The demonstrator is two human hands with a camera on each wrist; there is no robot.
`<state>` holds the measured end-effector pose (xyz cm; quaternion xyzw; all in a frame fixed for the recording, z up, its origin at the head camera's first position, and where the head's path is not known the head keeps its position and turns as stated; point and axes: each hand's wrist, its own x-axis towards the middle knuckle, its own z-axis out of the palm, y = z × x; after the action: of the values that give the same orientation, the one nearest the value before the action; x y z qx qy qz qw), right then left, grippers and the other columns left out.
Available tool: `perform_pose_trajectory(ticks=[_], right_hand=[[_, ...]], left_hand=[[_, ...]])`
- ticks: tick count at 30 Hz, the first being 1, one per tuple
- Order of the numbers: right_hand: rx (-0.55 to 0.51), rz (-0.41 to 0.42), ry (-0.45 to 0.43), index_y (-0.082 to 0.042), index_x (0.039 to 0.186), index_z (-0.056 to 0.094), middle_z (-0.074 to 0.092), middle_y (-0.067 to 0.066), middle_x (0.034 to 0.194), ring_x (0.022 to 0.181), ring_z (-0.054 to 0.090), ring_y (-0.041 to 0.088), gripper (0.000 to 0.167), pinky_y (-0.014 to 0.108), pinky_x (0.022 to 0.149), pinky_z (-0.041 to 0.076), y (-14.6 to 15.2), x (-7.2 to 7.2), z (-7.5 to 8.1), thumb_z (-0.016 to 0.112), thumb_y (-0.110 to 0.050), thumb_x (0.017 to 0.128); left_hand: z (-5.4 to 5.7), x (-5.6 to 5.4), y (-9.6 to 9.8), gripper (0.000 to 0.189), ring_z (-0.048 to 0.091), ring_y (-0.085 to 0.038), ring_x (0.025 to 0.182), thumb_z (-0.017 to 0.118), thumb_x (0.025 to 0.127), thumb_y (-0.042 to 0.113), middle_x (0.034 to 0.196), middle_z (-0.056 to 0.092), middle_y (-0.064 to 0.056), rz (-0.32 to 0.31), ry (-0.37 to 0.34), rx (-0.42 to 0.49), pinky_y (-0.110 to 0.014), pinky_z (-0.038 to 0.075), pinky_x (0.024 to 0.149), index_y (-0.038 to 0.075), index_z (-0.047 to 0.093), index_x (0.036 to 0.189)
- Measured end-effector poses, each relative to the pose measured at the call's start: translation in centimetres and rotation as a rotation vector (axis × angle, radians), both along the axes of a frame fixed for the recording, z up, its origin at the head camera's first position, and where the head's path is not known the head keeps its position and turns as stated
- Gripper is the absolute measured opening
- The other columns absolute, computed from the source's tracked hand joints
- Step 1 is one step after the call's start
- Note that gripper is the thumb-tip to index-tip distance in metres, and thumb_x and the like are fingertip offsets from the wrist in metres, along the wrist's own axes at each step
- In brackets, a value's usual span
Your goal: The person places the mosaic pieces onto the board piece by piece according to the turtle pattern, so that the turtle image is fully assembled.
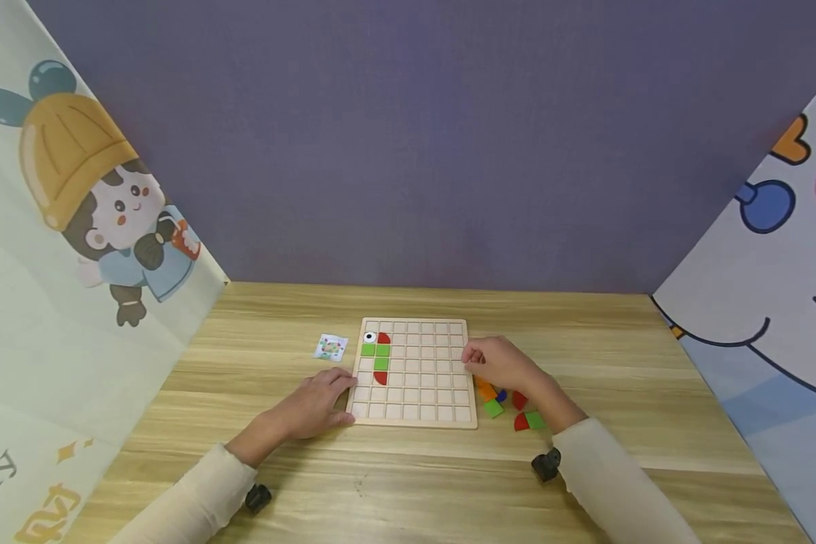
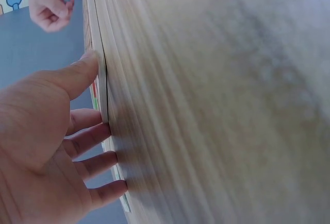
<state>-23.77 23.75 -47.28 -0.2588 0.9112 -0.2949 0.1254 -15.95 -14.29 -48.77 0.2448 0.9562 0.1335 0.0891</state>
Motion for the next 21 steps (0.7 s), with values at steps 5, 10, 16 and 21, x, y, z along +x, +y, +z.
perform_pose_trajectory(ticks=[5, 10, 16, 21], right_hand=[[0.010, 0.027, -0.003, -0.016, 0.096, 0.070, 0.069, -0.004, 0.086, 0.074, 0.059, 0.006, 0.004, 0.023, 0.069, 0.052, 2.0, 0.6, 0.0, 0.067, -0.017, 0.099], [0.001, 0.029, -0.043, -0.015, 0.094, 0.068, 0.065, -0.005, 0.079, 0.067, 0.054, 0.005, 0.004, 0.022, 0.061, 0.049, 3.8, 1.1, -0.3, 0.068, -0.016, 0.098], [0.022, 0.041, -0.088, -0.015, 0.095, 0.068, 0.066, -0.005, 0.082, 0.068, 0.054, 0.004, 0.003, 0.022, 0.062, 0.050, 5.5, 1.7, -0.2, 0.068, -0.017, 0.098], [0.020, 0.063, -0.119, -0.013, 0.097, 0.069, 0.064, -0.005, 0.078, 0.065, 0.052, 0.002, 0.004, 0.022, 0.060, 0.049, 6.8, 2.1, -0.3, 0.066, -0.011, 0.098]], left_hand=[[0.0, 0.0, 0.0, 0.065, 0.049, -0.038, 0.138, 0.074, 0.092, 0.040, 0.146, 0.053, -0.017, -0.002, 0.006, 0.007, -0.060, 0.044, 0.110, 0.002, 0.055, 0.142], [0.0, 0.0, -0.1, 0.065, 0.049, -0.037, 0.137, 0.074, 0.092, 0.040, 0.145, 0.053, -0.017, -0.008, 0.009, 0.006, -0.059, 0.045, 0.109, 0.002, 0.055, 0.142], [-0.1, 0.0, -0.1, 0.065, 0.049, -0.037, 0.137, 0.074, 0.093, 0.040, 0.146, 0.053, -0.017, -0.011, 0.010, 0.007, -0.059, 0.044, 0.110, 0.002, 0.055, 0.142], [-0.1, -0.1, -0.2, 0.065, 0.049, -0.037, 0.137, 0.074, 0.093, 0.040, 0.145, 0.053, -0.017, -0.014, 0.014, 0.010, -0.059, 0.044, 0.110, 0.002, 0.055, 0.142]])
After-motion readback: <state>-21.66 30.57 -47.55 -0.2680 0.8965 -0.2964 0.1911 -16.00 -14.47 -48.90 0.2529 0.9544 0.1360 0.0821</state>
